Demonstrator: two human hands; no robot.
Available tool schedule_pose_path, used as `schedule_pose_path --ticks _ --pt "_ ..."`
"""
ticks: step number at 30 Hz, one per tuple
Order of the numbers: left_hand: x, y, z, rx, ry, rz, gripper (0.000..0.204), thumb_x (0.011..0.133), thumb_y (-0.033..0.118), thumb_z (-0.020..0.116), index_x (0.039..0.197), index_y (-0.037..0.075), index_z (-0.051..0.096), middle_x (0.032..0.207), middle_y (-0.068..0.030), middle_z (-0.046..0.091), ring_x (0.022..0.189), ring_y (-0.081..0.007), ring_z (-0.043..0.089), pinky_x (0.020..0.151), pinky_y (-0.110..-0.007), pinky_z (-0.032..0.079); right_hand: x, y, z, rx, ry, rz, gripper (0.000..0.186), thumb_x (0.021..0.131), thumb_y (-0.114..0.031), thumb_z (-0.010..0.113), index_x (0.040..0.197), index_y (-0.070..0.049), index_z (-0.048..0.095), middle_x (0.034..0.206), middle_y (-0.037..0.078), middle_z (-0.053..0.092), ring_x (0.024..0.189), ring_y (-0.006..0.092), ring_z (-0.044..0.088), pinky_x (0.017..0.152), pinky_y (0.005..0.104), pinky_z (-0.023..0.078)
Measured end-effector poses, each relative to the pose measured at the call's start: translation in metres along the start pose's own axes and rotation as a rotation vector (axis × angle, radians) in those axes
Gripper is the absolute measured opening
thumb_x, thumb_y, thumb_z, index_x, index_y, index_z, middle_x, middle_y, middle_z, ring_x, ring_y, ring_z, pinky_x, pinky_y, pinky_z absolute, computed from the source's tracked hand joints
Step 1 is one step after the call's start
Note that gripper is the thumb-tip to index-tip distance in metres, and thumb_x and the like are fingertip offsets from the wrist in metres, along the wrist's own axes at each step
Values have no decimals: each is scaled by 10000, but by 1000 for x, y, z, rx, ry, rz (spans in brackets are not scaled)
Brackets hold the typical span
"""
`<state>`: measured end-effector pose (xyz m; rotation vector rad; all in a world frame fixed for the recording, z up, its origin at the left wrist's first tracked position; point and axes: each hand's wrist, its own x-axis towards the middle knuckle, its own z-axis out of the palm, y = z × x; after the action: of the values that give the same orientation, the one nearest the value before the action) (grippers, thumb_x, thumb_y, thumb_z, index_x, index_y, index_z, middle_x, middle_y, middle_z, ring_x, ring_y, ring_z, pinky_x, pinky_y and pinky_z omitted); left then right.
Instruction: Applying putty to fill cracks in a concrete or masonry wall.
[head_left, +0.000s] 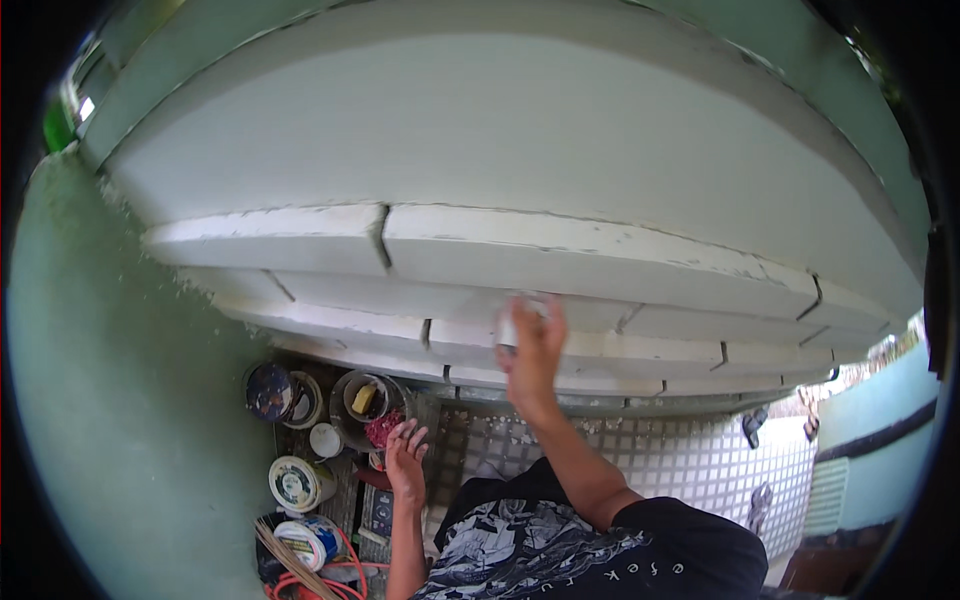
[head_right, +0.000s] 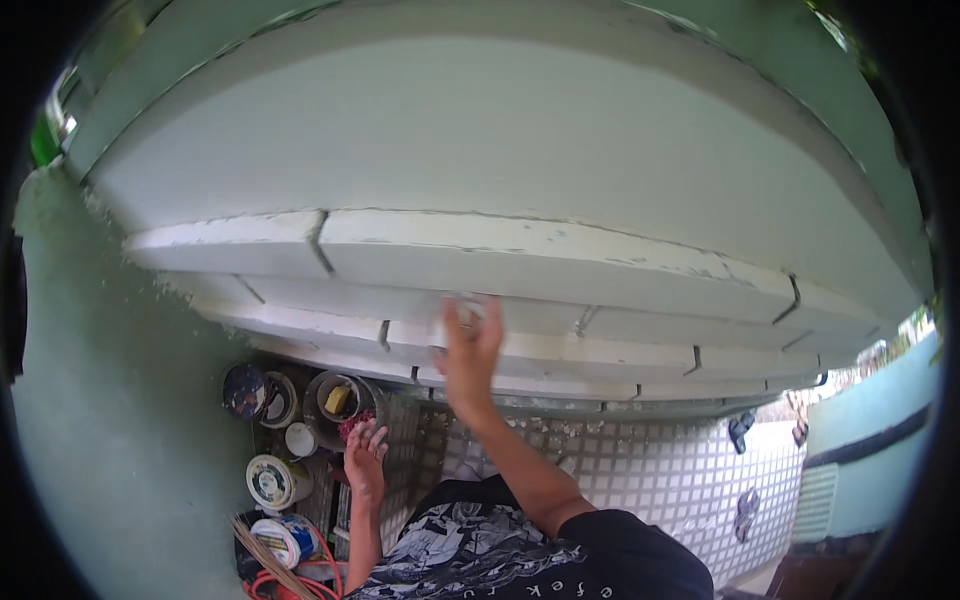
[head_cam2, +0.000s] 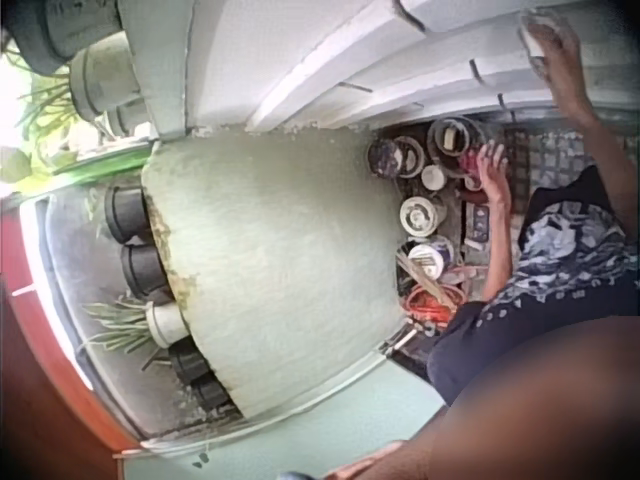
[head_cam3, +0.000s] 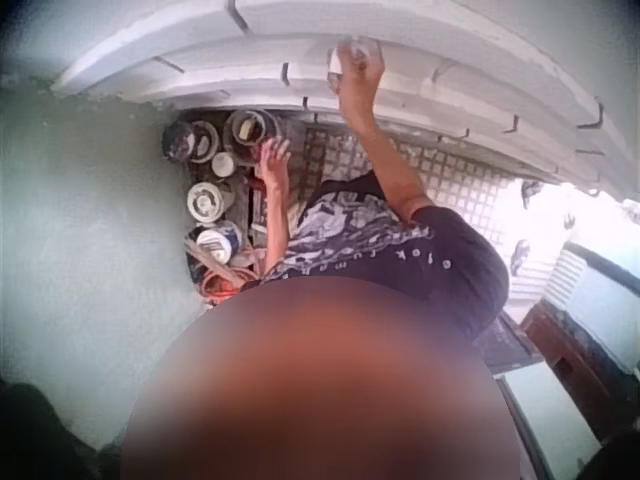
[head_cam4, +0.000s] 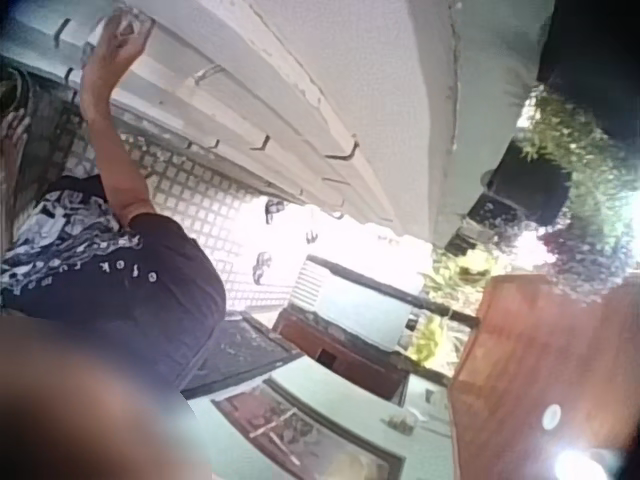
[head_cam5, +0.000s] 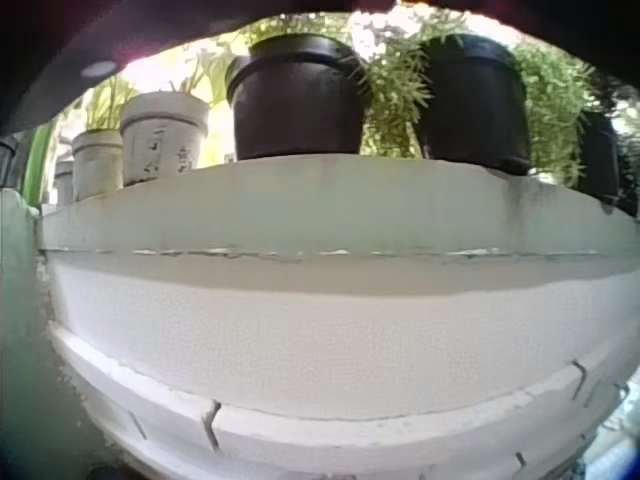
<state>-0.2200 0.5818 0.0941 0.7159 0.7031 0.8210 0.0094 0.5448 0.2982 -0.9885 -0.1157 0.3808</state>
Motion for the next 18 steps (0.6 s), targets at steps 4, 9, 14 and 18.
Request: schedule_pose_path --ticks 4,9,14,18 --pt "13 -9 21 17 -133 -28 439 943 335 500 1323 116 480 1382 -88 515 1206 -255 538 925 -333 429 7 -7 3 -24 -307 217 205 922 -134 639 1079 -81 519 802 29 608 487 52 403 368 203 254" --pt "22 -14 35 -6 -154 24 374 975 267 459 1307 93 475 1357 -112 517 1178 -253 552 908 -325 437 4 -43 -65 114 -33 70 198 910 -125 642 1067 -55 541 863 24 620 601 67 506 383 187 266" --pt "30 -21 37 48 -116 11 353 970 257 482 1284 98 484 1328 -83 532 1146 -223 563 881 -316 431 19 -90 -126 172 194 -225 191 900 -110 639 1074 -77 570 916 27 623 734 69 577 432 165 311" --pt "43 -36 66 94 -145 15 346 968 256 488 1280 107 486 1331 -75 532 1138 -216 565 877 -309 421 23 -74 -108 -37 187 -39 203 912 -156 648 1087 -76 583 814 14 602 576 42 484 438 169 332"
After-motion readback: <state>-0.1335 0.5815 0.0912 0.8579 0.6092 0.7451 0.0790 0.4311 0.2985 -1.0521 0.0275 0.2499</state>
